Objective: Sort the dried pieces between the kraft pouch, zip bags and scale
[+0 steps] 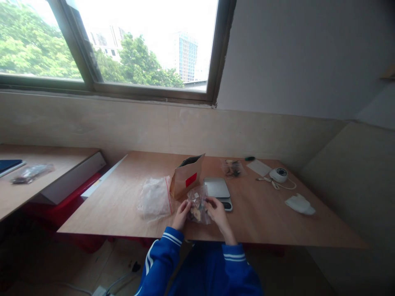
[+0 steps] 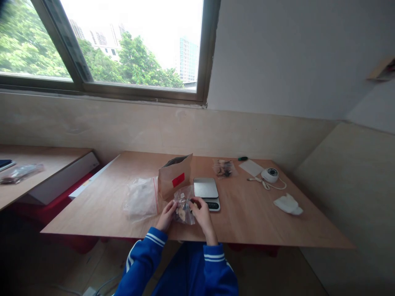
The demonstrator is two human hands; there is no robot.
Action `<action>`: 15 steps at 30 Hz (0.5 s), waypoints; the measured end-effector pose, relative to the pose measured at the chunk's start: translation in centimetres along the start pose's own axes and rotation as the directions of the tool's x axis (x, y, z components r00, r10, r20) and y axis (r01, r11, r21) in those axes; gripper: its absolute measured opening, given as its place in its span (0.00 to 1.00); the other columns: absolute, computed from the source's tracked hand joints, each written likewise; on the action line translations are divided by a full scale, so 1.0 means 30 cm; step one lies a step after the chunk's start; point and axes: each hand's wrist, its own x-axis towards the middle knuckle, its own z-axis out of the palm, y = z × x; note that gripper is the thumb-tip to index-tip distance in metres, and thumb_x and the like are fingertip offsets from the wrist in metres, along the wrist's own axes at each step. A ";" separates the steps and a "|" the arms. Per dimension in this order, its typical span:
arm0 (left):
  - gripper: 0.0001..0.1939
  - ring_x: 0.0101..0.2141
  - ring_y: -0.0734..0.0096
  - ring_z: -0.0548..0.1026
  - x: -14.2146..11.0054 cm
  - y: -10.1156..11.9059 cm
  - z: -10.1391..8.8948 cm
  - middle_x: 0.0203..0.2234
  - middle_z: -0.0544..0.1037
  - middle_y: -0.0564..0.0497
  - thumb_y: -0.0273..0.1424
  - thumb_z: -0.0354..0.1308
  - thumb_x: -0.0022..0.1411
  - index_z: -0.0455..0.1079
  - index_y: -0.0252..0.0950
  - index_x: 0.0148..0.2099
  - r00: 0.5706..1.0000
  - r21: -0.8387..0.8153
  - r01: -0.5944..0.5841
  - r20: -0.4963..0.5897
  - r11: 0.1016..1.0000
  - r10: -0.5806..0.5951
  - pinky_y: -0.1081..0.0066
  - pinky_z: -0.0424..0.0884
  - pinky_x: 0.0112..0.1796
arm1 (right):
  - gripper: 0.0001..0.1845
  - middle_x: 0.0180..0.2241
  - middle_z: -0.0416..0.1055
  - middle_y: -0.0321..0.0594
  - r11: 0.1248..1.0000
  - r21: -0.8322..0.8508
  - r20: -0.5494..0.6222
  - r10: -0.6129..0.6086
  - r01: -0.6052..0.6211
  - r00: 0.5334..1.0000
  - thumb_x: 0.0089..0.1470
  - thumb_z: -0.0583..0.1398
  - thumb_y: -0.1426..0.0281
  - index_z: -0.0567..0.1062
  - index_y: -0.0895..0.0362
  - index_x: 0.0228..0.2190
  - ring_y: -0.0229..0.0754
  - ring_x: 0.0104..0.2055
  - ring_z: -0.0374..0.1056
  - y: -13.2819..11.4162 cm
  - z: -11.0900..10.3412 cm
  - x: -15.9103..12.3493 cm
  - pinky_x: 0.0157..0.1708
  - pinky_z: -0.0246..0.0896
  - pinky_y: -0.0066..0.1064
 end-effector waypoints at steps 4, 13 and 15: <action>0.20 0.33 0.70 0.73 0.003 -0.003 -0.003 0.31 0.76 0.49 0.44 0.65 0.47 0.73 0.35 0.37 1.000 -0.014 -0.002 -0.016 1.000 0.002 0.72 0.69 0.37 | 0.18 0.33 0.77 0.45 0.996 0.089 -0.098 0.017 -0.008 0.995 0.41 0.66 0.59 0.77 0.59 0.32 0.46 0.36 0.72 -0.015 -0.016 0.001 0.39 0.67 0.36; 0.21 0.34 0.69 0.74 0.008 -0.010 -0.016 0.32 0.77 0.50 0.44 0.65 0.47 0.73 0.35 0.39 0.999 -0.005 0.027 -0.032 1.000 -0.027 0.72 0.68 0.36 | 0.20 0.35 0.76 0.45 0.975 0.198 -0.239 -0.055 0.104 0.969 0.45 0.65 0.58 0.76 0.59 0.37 0.43 0.36 0.72 -0.162 -0.047 0.082 0.33 0.67 0.31; 0.21 0.33 0.70 0.74 0.011 -0.015 -0.018 0.31 0.77 0.50 0.44 0.65 0.46 0.73 0.35 0.38 0.999 -0.009 0.035 -0.036 0.999 -0.035 0.73 0.68 0.35 | 0.19 0.36 0.76 0.45 0.968 0.136 -0.219 -0.178 0.211 0.959 0.47 0.63 0.59 0.76 0.59 0.38 0.43 0.38 0.71 -0.257 -0.025 0.136 0.36 0.66 0.32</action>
